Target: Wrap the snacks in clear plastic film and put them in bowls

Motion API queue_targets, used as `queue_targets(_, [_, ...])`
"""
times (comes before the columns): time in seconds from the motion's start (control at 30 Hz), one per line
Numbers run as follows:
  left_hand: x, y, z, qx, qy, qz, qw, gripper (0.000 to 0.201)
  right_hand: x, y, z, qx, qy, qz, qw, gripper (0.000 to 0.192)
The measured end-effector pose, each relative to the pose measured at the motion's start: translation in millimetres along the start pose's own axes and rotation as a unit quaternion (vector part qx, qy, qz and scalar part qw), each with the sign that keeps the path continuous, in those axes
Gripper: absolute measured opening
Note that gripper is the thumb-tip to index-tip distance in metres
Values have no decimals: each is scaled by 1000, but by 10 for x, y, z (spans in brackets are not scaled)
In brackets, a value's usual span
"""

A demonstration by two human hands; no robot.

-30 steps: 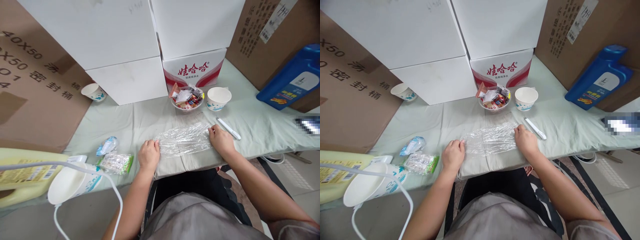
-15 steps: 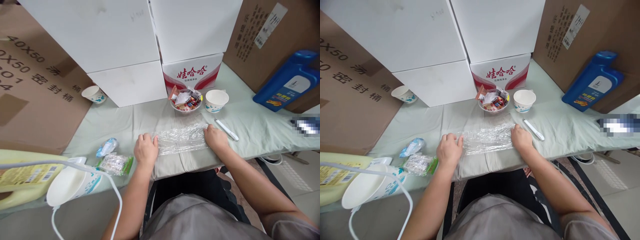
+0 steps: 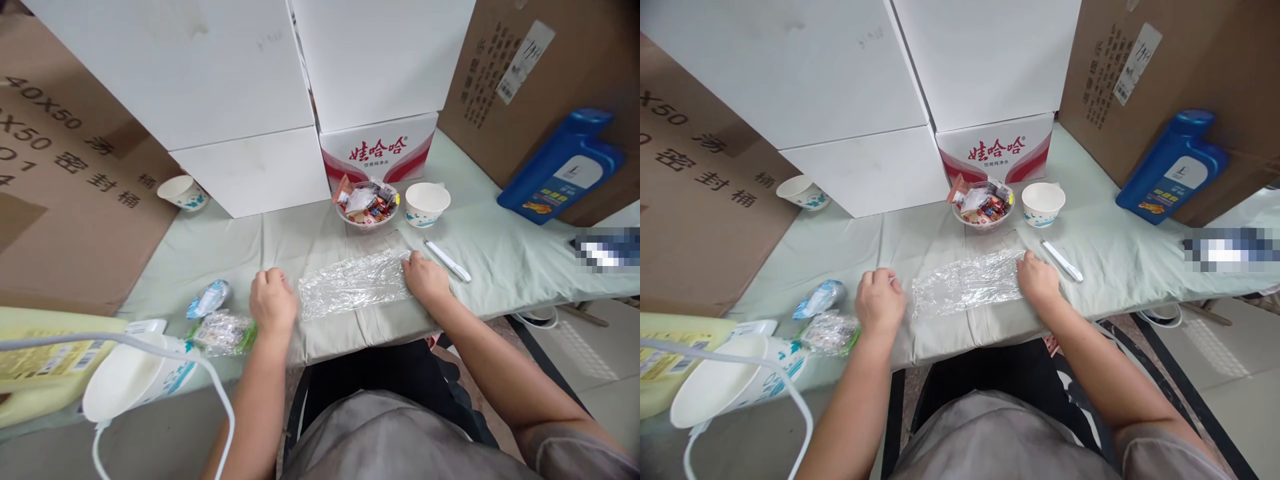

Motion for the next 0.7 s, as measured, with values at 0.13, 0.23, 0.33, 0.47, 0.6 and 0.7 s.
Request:
queue_targets(0.13, [33,-560,-302,269,55,-167,947,25,15,7,-7,3,-8,-6,1000,34])
queue_targets(0.23, [185,-823,-483,340,162,-161,912,47,-11,-82,5,-5,1,-1,1000,35])
queue_targets(0.33, [296,-826,-530,307,221,-128,917,62,-83,-260,13,23,-7,4,1000,35])
queue_targets(0.47, [297,-782,-524,309,233,-127,913,63,-165,-266,-44,-75,-131,47,988,37])
queue_targets(0.6, [275,-804,-513,310,233,-112,915,63,3,46,-143,-313,-95,79,942,56])
queue_targets(0.7, [286,-713,-488,301,236,-90,920,69,174,127,-151,-319,-34,65,945,68])
Point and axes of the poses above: each hand's wrist, its own z-axis towards the middle knuckle, its own x-axis out of the palm, y = z × x, the point moved 2 cm from there along z, towards the middle knuckle, and after that the axes turned 7 degrees about -y, right-handed, at the moved point
